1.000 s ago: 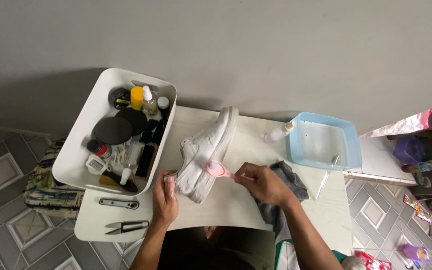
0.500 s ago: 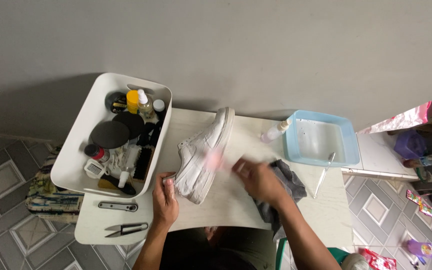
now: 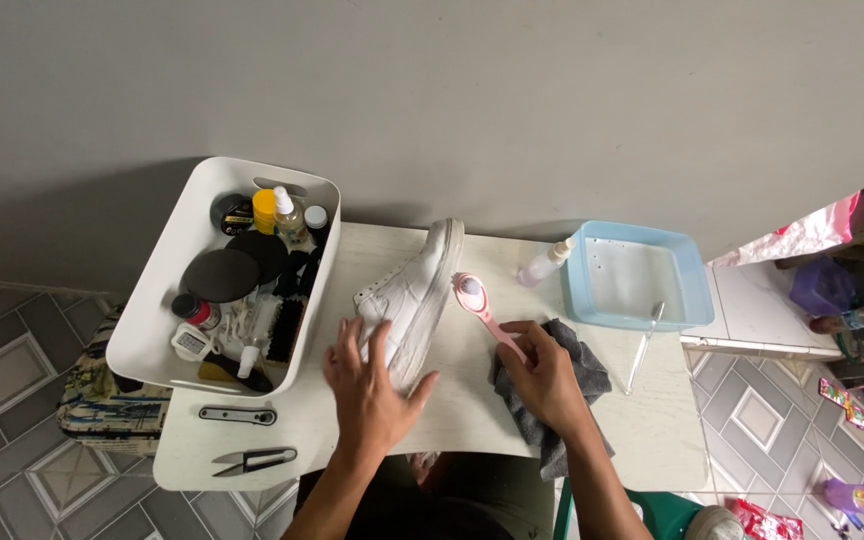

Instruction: The person scrubs a white sneaker with a pink brush and cleaning solution, then wipes it with a gray cloth. The person repeatedly scrubs the upper, sides, and sole, occasionally dipping the brush in water and applying more solution before wiping the shoe clean.

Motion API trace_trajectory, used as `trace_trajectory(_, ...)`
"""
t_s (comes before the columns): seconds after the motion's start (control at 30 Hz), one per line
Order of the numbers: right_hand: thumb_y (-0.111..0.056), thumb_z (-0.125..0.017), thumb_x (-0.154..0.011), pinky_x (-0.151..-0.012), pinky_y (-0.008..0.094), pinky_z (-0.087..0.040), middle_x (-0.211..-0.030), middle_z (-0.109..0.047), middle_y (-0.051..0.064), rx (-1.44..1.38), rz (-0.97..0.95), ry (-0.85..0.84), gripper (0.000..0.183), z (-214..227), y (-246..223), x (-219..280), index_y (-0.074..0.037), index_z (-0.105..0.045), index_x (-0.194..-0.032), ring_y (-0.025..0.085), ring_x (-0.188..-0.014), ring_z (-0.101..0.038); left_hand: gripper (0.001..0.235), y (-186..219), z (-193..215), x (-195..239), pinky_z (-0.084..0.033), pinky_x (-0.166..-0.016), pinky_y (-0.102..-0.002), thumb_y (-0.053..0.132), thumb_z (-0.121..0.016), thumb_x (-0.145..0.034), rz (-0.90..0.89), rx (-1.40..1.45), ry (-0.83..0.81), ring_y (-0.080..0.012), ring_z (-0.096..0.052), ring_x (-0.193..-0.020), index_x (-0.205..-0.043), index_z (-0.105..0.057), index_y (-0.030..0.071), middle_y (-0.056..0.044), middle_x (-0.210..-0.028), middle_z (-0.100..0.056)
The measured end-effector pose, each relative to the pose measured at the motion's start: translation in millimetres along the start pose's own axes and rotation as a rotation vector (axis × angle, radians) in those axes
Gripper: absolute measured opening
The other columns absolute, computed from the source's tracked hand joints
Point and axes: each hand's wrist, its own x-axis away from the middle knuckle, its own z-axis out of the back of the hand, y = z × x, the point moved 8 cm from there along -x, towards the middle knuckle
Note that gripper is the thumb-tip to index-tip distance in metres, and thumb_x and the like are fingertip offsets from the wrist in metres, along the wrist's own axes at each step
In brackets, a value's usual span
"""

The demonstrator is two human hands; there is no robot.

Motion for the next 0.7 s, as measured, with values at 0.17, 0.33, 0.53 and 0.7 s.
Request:
trace_trajectory(0.17, -0.029, -0.056, -0.099, -0.056, 0.033, -0.037, -0.071, -0.064, 0.005, 0.166, 0.031, -0.039, 0.032, 6, -10, 9, -0.012, -0.068, -0.123, 0.016, -0.056, -0.049, 0.087, 3, -10, -9, -0.047, -0.092, -0.053, 0.036, -0.092, -0.067, 0.027, -0.032, -0.117, -0.0385, -0.059, -0.117, -0.140, -0.047, 0.018, -0.025, -0.146, -0.041)
trace_trajectory(0.33, -0.020, -0.061, -0.098, -0.055, 0.032, -0.064, -0.101, -0.083, 0.007, 0.287, 0.326, -0.119, 0.024, -10, -42, 29, -0.011, -0.076, -0.114, 0.019, -0.065, -0.078, 0.088, -10, 11, 9, -0.045, -0.100, -0.060, 0.032, -0.093, -0.066, -0.027, 0.066, -0.256, -0.0381, -0.051, -0.130, -0.139, -0.046, 0.018, -0.023, -0.147, -0.041)
trace_trajectory(0.53, -0.029, -0.058, -0.100, -0.050, 0.037, -0.043, -0.065, -0.064, 0.005, 0.416, 0.117, 0.103, 0.021, 18, 0, -6, -0.019, -0.065, -0.082, 0.017, -0.054, -0.059, 0.080, -12, 29, 31, -0.044, -0.100, -0.054, 0.031, -0.089, -0.069, -0.047, 0.137, -0.406, -0.0346, -0.051, -0.129, -0.137, -0.048, 0.019, -0.013, -0.144, -0.042)
trace_trajectory(0.7, -0.035, -0.063, -0.095, -0.054, 0.039, -0.052, -0.084, -0.084, 0.002, 0.432, 0.072, -0.193, 0.033, -2, -21, -1, -0.022, -0.076, -0.122, 0.020, -0.059, -0.073, 0.079, -14, 31, 25, -0.044, -0.100, -0.053, 0.032, -0.089, -0.068, -0.065, 0.154, -0.346, -0.0357, -0.053, -0.126, -0.136, -0.050, 0.020, -0.014, -0.143, -0.043)
